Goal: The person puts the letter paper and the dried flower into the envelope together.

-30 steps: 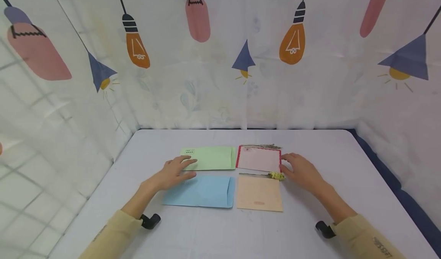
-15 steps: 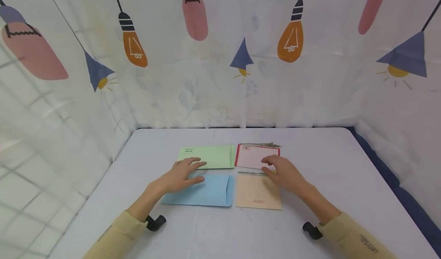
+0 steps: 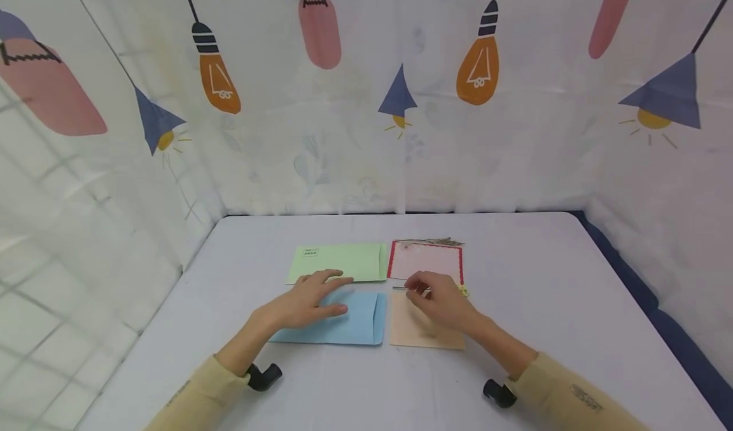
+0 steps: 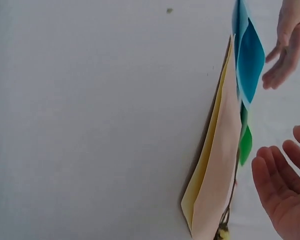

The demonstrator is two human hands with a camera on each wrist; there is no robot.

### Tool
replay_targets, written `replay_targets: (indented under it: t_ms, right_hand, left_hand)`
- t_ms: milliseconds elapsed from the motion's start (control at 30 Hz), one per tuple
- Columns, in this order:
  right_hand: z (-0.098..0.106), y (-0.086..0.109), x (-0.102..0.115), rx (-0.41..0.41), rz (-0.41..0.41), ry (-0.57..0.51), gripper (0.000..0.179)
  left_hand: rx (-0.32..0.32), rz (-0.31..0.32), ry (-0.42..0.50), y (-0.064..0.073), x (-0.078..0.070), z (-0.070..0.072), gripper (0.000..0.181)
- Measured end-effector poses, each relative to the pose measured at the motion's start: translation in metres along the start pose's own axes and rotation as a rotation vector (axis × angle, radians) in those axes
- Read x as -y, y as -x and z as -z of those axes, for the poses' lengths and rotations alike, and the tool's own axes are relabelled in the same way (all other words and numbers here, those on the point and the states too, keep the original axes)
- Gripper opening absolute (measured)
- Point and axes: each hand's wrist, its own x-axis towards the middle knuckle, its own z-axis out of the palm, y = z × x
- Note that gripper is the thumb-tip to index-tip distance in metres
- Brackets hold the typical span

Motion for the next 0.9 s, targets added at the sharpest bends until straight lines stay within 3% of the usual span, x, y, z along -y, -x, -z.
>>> replay_targets:
  t_ms: [333, 667, 900]
  right_hand:
    - [-0.017, -0.001, 0.01, 0.124, -0.269, -0.325, 0.027]
    - [-0.022, -0.005, 0.015, 0.216, -0.347, -0.408, 0.034]
    - [-0.027, -0.008, 0.016, 0.251, -0.407, -0.498, 0.046]
  left_hand:
    - [0.056, 0.012, -0.035, 0.002, -0.004, -0.002, 0.069]
    - [0.084, 0.063, -0.066, 0.004, -0.009, -0.002, 0.08]
    - [0.133, 0.053, -0.093, 0.002, -0.013, -0.007, 0.087]
